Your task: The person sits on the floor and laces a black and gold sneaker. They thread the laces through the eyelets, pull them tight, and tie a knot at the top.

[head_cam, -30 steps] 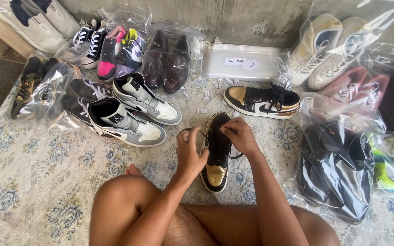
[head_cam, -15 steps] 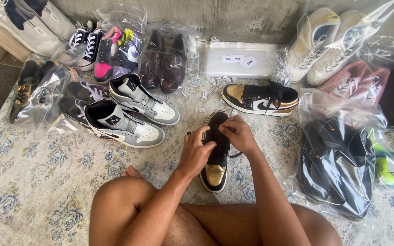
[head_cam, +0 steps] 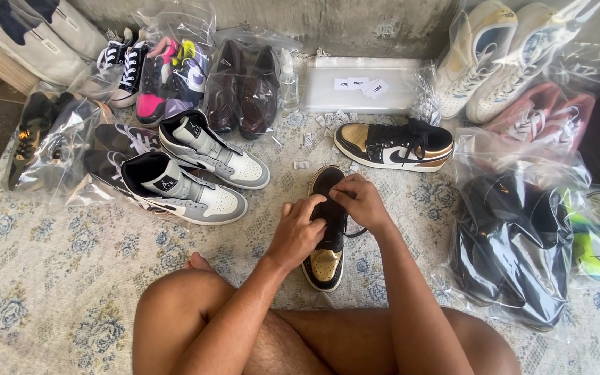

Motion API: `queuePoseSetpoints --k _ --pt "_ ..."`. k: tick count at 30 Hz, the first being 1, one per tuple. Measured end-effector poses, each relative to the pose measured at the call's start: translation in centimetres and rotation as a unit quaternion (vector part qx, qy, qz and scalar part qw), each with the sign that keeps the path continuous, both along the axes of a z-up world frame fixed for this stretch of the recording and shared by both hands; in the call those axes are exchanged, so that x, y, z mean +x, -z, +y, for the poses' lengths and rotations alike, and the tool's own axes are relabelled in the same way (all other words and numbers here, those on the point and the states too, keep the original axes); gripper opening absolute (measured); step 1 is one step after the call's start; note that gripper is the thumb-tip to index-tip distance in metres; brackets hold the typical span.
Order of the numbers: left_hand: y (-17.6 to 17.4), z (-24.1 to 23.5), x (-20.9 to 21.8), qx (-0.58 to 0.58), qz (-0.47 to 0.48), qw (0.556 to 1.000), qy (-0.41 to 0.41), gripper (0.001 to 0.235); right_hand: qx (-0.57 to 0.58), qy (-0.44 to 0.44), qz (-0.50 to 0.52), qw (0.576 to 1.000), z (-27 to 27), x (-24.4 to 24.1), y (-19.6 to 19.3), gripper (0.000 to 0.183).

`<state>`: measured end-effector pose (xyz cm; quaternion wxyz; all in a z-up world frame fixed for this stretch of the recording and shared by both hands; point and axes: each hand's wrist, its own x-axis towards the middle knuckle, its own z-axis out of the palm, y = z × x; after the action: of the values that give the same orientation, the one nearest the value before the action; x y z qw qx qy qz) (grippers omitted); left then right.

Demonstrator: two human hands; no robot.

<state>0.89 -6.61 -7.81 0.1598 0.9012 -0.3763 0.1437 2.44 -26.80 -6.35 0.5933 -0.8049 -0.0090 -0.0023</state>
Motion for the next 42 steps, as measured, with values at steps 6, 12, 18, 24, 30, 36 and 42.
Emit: queuePoseSetpoints --k 6,12,18,24,30,36,42 --pt "0.4 -0.2 0.1 -0.013 0.003 1.0 -0.01 0.009 -0.007 -0.001 -0.011 1.0 0.1 0.2 0.7 0.016" --pt "-0.3 0.0 0.4 0.003 0.0 1.0 0.012 0.006 0.006 0.0 -0.011 1.0 0.3 0.1 0.6 0.015" --pt "0.5 -0.2 0.5 -0.014 -0.026 1.0 0.0 0.007 -0.002 0.009 -0.02 1.0 0.3 0.1 0.8 0.015" --pt "-0.4 -0.5 -0.1 -0.044 -0.029 0.998 -0.032 0.008 -0.002 0.018 -0.022 1.0 0.5 0.1 1.0 0.015" --pt "-0.4 -0.6 -0.3 -0.037 0.016 0.998 -0.046 0.009 -0.031 0.021 -0.029 0.999 0.6 0.0 1.1 0.014" --pt "-0.7 -0.9 -0.5 -0.001 0.096 0.993 -0.069 0.007 -0.049 0.005 -0.034 0.998 0.5 -0.1 0.3 0.014" --pt "-0.9 -1.0 0.0 0.006 0.141 0.986 -0.084 0.004 -0.076 0.006 -0.052 0.996 0.8 -0.2 -0.3 0.012"
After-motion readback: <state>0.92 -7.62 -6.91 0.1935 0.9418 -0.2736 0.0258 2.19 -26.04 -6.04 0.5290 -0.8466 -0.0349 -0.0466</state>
